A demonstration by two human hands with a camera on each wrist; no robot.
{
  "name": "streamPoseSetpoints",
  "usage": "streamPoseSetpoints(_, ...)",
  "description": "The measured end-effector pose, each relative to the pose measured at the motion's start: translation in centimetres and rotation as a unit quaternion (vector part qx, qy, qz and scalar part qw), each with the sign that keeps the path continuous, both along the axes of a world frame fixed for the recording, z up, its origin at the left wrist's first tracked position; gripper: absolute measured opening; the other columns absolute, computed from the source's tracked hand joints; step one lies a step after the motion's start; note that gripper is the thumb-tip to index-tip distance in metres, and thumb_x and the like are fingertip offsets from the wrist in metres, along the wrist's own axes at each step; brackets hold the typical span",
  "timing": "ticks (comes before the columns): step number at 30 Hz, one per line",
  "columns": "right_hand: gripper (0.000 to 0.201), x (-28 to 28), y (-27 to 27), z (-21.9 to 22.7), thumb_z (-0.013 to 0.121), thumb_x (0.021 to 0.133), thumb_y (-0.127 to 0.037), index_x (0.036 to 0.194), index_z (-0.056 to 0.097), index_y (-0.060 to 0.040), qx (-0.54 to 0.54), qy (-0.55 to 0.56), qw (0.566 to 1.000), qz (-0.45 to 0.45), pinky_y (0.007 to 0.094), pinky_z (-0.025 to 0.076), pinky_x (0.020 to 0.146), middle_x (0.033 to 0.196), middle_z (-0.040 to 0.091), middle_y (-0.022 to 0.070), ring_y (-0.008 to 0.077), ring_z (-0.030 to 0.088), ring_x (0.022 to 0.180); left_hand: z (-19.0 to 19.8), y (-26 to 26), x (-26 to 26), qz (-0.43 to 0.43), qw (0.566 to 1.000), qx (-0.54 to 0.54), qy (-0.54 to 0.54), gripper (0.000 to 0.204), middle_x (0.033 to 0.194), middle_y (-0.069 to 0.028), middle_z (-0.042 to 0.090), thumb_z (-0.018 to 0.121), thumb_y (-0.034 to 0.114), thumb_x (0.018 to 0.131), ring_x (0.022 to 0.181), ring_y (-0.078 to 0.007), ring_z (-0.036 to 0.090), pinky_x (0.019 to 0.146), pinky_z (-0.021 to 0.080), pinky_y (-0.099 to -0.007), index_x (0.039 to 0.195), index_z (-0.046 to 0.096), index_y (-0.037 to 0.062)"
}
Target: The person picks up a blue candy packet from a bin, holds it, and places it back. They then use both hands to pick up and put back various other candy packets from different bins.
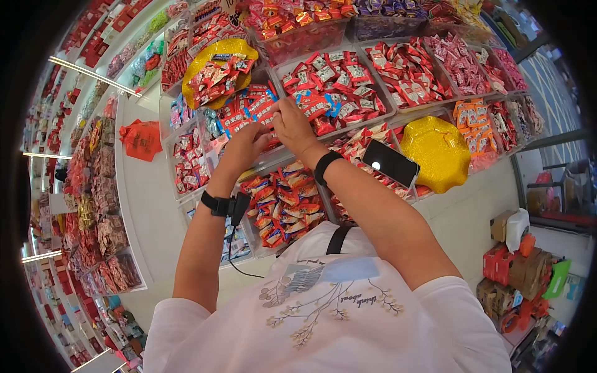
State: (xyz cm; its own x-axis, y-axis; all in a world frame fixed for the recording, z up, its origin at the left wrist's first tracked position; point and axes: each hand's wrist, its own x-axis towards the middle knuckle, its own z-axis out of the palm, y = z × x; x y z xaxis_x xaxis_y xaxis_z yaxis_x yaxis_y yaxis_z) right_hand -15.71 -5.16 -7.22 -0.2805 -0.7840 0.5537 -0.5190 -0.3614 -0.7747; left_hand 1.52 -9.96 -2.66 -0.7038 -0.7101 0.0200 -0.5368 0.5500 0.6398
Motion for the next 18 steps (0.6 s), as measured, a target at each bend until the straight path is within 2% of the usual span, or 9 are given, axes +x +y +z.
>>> streamPoseSetpoints(1, 0.011, -0.2, 0.2, 0.7, 0.055, 0.093, -0.004, 0.103, 0.057, -0.0001, 0.015, -0.021, 1.0, -0.003, 0.0455, 0.051, 0.082, 0.098, 0.059, 0.019, 0.0371, 0.061, 0.091, 0.4, 0.9, 0.2, 0.011, 1.0, 0.012, 0.006, 0.025, 0.104, -0.017, 0.071, 0.071, 0.019, 0.093, 0.095, -0.0314, 0.069, 0.082, 0.054, -0.0409, 0.108, 0.07, -0.0011)
streamPoseSetpoints(3, 0.012, -0.9, 0.9, 2.1, 0.057, 0.093, -0.005, 0.104, 0.057, -0.0004, 0.049, -0.062, 0.997, -0.006, 0.0434, 0.052, 0.079, 0.099, 0.06, 0.0181, 0.0343, 0.063, 0.09, -1.3, 1.9, 1.2, 0.045, 0.998, -0.008, 0.037, 0.025, 0.107, -0.0165, 0.07, 0.069, 0.019, 0.097, 0.096, -0.0267, 0.069, 0.085, 0.054, -0.0382, 0.113, 0.068, -0.0001)
streamPoseSetpoints(4, 0.014, -2.0, 1.1, 2.7, 0.061, 0.092, -0.007, 0.105, 0.058, -0.001, 0.047, -0.055, 0.997, -0.022, 0.0405, 0.053, 0.078, 0.1, 0.061, 0.0158, 0.0304, 0.065, 0.089, -1.8, 2.5, 1.8, 0.062, 0.996, -0.011, 0.058, 0.025, 0.108, -0.0165, 0.07, 0.069, 0.019, 0.097, 0.096, -0.0255, 0.069, 0.085, 0.055, -0.0376, 0.115, 0.068, 0.0003)
streamPoseSetpoints(7, 0.018, -6.4, 1.6, 3.7, 0.064, 0.091, -0.009, 0.107, 0.06, -0.0017, 0.039, -0.027, 0.995, -0.092, 0.0393, 0.053, 0.08, 0.097, 0.062, 0.0136, 0.0285, 0.065, 0.089, -3.6, 3.8, 3.5, 0.118, 0.985, 0.007, 0.129, 0.024, 0.109, -0.0135, 0.07, 0.066, 0.016, 0.099, 0.097, -0.0213, 0.068, 0.087, 0.054, -0.0341, 0.12, 0.067, 0.0026)
streamPoseSetpoints(9, 0.025, -9.5, 2.2, 2.9, 0.069, 0.091, -0.016, 0.109, 0.061, -0.0016, 0.097, 0.037, 0.985, -0.14, 0.0394, 0.054, 0.081, 0.098, 0.063, 0.0141, 0.0286, 0.066, 0.09, -4.9, 4.3, 4.0, 0.156, 0.971, 0.037, 0.175, 0.022, 0.108, -0.0118, 0.07, 0.065, 0.014, 0.1, 0.097, -0.0206, 0.068, 0.086, 0.054, -0.0332, 0.118, 0.067, 0.0031)
streamPoseSetpoints(10, 0.029, -10.6, 2.6, 2.7, 0.071, 0.09, -0.02, 0.111, 0.062, -0.0015, 0.125, 0.068, 0.976, -0.166, 0.0395, 0.054, 0.081, 0.098, 0.064, 0.0143, 0.0286, 0.066, 0.09, -4.6, 4.5, 3.8, 0.154, 0.971, 0.013, 0.181, 0.02, 0.105, -0.013, 0.069, 0.065, 0.014, 0.099, 0.096, -0.0239, 0.068, 0.085, 0.054, -0.0359, 0.115, 0.067, 0.0022)
streamPoseSetpoints(12, 0.038, -11.7, 3.3, 2.4, 0.074, 0.089, -0.028, 0.112, 0.062, -0.0008, 0.22, 0.036, 0.967, -0.124, 0.0402, 0.054, 0.082, 0.099, 0.066, 0.0155, 0.0291, 0.067, 0.091, -4.1, 5.1, 3.5, 0.15, 0.97, -0.034, 0.191, 0.017, 0.099, -0.0153, 0.069, 0.066, 0.013, 0.096, 0.094, -0.0306, 0.067, 0.083, 0.053, -0.0414, 0.108, 0.067, 0.0005)
streamPoseSetpoints(14, 0.051, -11.9, 3.8, 2.4, 0.077, 0.087, -0.041, 0.113, 0.063, 0.0006, 0.275, 0.034, 0.955, -0.103, 0.0416, 0.054, 0.082, 0.099, 0.07, 0.0168, 0.0307, 0.068, 0.094, -4.4, 5.1, 3.2, 0.147, 0.969, -0.066, 0.188, 0.015, 0.097, -0.0154, 0.068, 0.065, 0.011, 0.096, 0.092, -0.0318, 0.067, 0.082, 0.053, -0.0422, 0.106, 0.068, 0.0011)
streamPoseSetpoints(18, 0.047, -11.6, 3.7, 2.2, 0.078, 0.086, -0.037, 0.111, 0.064, -0.0005, 0.297, 0.072, 0.946, -0.106, 0.0427, 0.054, 0.082, 0.098, 0.07, 0.0168, 0.0328, 0.068, 0.093, -5.0, 4.8, 3.0, 0.147, 0.966, -0.099, 0.188, 0.012, 0.095, -0.0154, 0.068, 0.065, 0.009, 0.093, 0.089, -0.0342, 0.065, 0.08, 0.052, -0.0436, 0.102, 0.069, 0.0024)
